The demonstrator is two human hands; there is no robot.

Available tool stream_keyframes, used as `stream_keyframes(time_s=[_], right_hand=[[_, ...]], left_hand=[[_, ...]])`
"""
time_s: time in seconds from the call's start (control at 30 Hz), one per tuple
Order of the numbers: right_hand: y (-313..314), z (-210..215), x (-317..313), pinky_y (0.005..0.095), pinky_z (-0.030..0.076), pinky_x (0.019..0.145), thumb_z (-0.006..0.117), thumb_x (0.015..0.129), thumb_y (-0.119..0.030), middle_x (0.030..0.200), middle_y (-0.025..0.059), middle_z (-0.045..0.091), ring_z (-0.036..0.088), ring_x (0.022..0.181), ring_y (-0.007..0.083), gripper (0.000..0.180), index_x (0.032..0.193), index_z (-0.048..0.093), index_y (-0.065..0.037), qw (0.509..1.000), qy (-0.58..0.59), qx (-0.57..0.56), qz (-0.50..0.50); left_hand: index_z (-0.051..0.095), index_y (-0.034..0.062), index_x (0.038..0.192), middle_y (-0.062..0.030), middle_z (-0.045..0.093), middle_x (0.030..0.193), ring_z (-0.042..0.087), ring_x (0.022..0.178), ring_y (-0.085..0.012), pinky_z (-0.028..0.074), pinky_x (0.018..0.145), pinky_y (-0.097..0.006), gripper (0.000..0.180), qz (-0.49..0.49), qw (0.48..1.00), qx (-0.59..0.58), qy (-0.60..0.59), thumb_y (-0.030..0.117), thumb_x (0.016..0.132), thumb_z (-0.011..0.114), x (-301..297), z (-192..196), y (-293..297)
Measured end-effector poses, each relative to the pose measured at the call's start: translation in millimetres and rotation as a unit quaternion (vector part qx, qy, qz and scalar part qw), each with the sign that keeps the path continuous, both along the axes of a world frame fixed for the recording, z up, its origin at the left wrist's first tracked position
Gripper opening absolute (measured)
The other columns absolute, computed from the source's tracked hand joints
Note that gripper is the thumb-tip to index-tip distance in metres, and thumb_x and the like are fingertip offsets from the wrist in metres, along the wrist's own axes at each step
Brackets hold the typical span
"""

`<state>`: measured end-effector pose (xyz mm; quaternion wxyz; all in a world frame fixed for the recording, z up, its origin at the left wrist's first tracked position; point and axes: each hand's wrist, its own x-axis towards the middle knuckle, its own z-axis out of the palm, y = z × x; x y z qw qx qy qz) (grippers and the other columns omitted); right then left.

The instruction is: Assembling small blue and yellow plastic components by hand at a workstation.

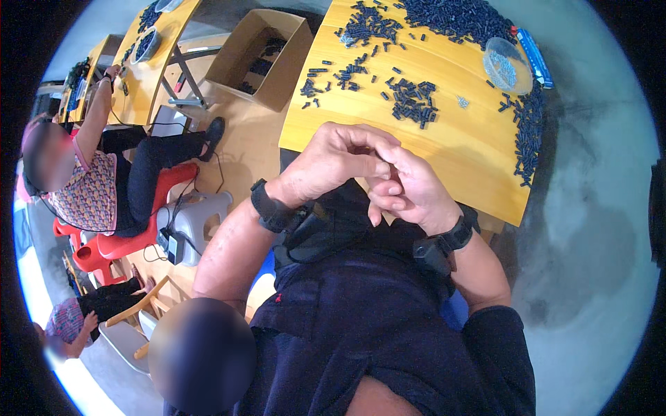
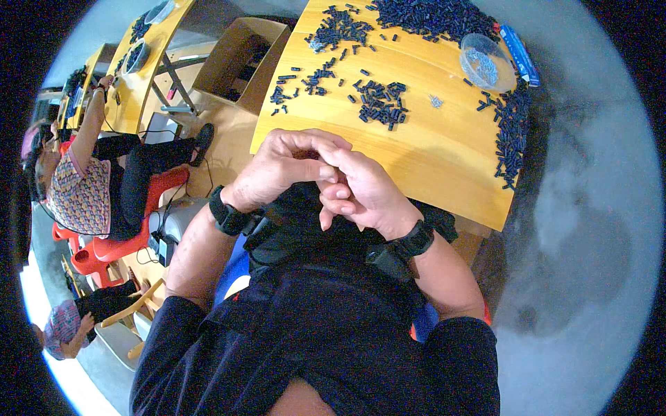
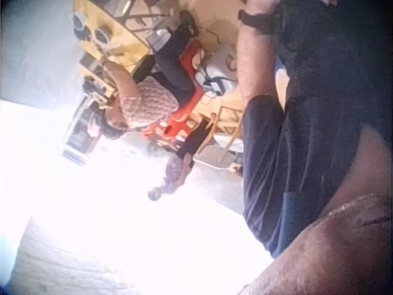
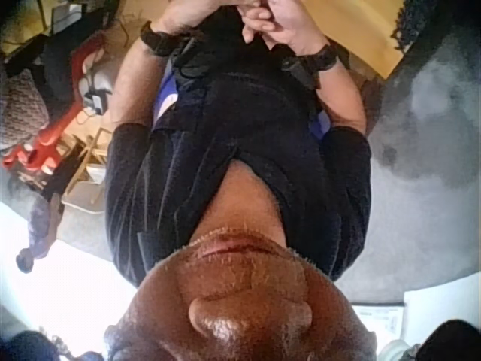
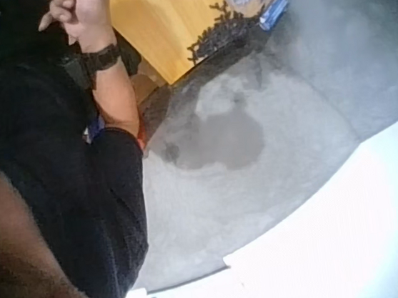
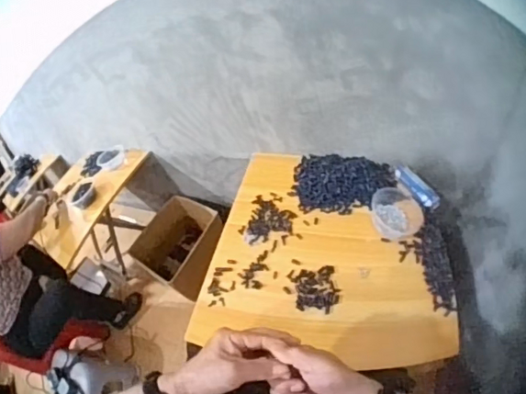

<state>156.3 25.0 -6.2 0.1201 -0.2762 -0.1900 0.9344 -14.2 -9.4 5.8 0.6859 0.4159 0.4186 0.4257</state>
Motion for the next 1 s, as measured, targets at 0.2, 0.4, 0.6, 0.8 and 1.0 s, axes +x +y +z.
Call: stream_keyframes(time_s=[0.2, 0.4, 0.6, 0.8, 1.0], right_hand=[[0, 6, 3, 0.0361, 0.055, 0.044, 0.031, 0.097, -0.056, 0.054, -0.0022, 0.038, 0.039, 0.036, 0.0094, 0.051, 0.081, 0.048, -0.01, 1.0, 0.01, 0.015, -0.002], [6, -1, 13, 0.0357, 0.056, 0.047, 0.029, 0.098, -0.055, 0.058, 0.0019, 0.051, 0.048, 0.039, 0.0123, 0.057, 0.09, 0.057, -0.005, 0.997, 0.075, 0.005, -0.019], [6, 6, 7, 0.0346, 0.057, 0.048, 0.035, 0.1, -0.045, 0.06, 0.0024, 0.054, 0.05, 0.041, 0.0116, 0.045, 0.089, 0.055, -0.006, 0.997, 0.042, 0.027, -0.065], [7, 1, 7, 0.0316, 0.056, 0.045, 0.036, 0.1, -0.044, 0.061, 0.0017, 0.051, 0.047, 0.041, 0.0095, 0.044, 0.09, 0.052, -0.005, 0.995, 0.019, 0.063, -0.08], [5, 9, 5, 0.0308, 0.054, 0.044, 0.035, 0.1, -0.045, 0.058, 0.0012, 0.048, 0.044, 0.039, 0.0086, 0.046, 0.088, 0.052, -0.004, 0.993, -0.019, 0.05, -0.104]], left_hand=[[0.069, -0.0026, 0.097, -0.008, 0.068, 0.095, 0.062, 0.085, -0.0109, 0.05, 0.078, -0.027, 0.015, 0.029, 0.998, -0.052, 0.001, 0.003, 0.084, 0.067, 5, -1, -3], [0.07, 0.0021, 0.102, -0.0113, 0.068, 0.103, 0.062, 0.096, -0.0172, 0.049, 0.085, -0.03, 0.019, 0.102, 0.991, 0.081, 0.025, 0.007, 0.084, 0.068, 8, -7, -3], [0.07, -0.0009, 0.101, -0.0135, 0.066, 0.102, 0.064, 0.089, -0.0177, 0.052, 0.08, -0.031, 0.018, 0.077, 0.996, 0.035, -0.016, 0.004, 0.083, 0.068, 9, -4, 0], [0.07, -0.0018, 0.1, -0.0146, 0.064, 0.108, 0.063, 0.092, -0.0185, 0.051, 0.081, -0.031, 0.017, 0.084, 0.994, 0.061, -0.018, 0.003, 0.084, 0.067, 13, -6, 2], [0.067, -0.0032, 0.105, -0.0129, 0.063, 0.113, 0.061, 0.099, -0.0159, 0.05, 0.085, -0.029, 0.023, 0.069, 0.992, 0.103, 0.012, 0.004, 0.083, 0.068, 8, -5, 2]])
